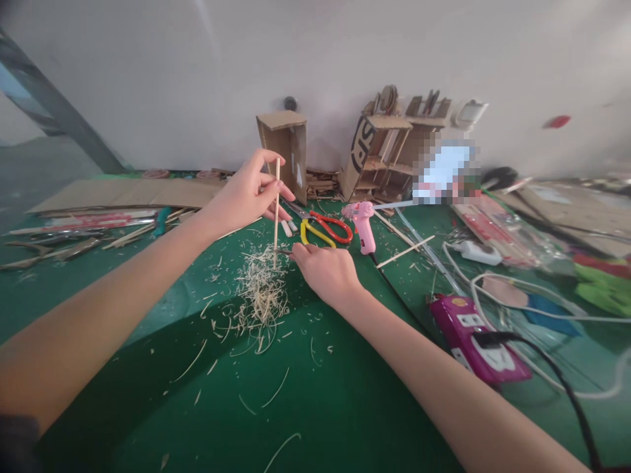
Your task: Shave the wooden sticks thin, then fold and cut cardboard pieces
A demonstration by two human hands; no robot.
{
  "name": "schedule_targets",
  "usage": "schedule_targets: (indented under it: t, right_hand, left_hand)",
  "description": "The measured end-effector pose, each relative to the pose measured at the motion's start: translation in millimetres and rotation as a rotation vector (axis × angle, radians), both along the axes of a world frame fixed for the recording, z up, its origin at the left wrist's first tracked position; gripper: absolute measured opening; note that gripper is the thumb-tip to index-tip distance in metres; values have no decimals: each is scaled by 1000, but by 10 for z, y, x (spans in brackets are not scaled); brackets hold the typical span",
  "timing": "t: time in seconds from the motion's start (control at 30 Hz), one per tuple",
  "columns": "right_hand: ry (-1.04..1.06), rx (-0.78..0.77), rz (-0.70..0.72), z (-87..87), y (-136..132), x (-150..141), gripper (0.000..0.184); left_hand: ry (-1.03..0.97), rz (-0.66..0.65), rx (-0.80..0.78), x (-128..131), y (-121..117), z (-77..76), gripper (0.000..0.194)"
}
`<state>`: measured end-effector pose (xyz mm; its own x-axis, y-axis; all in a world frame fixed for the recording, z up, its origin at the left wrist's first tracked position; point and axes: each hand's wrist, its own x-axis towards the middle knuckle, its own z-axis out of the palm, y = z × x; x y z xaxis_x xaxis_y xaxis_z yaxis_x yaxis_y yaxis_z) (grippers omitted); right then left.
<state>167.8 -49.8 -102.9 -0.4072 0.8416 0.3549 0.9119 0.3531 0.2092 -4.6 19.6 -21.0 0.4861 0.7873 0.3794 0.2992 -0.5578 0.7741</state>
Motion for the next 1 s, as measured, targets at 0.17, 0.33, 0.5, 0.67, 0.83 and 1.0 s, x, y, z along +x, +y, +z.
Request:
schedule_targets:
  t: [0.17, 0.33, 0.5, 0.67, 0.83, 1.0]
  right_hand:
    - [-80, -64, 57, 28, -7, -2, 40]
    - [-3, 38, -22, 7, 5, -3, 46]
    - [-49, -12, -2, 9, -7, -11, 41]
    - [-61, -19, 39, -2, -15, -9, 44]
    - [-14, 17, -33, -32, 5, -30, 49]
    - [-73, -63, 41, 39, 0, -18, 37]
  left_hand:
    - [-6, 4, -10, 1, -21, 19, 39]
    - [-4, 0, -10, 4, -30, 27, 38]
    - [5, 25, -17, 4, -25, 25, 37]
    - [-3, 14, -20, -2, -13, 16, 35]
    - [-5, 12, -7, 5, -12, 12, 36]
    - [-2, 14, 1, 8, -17, 14, 35]
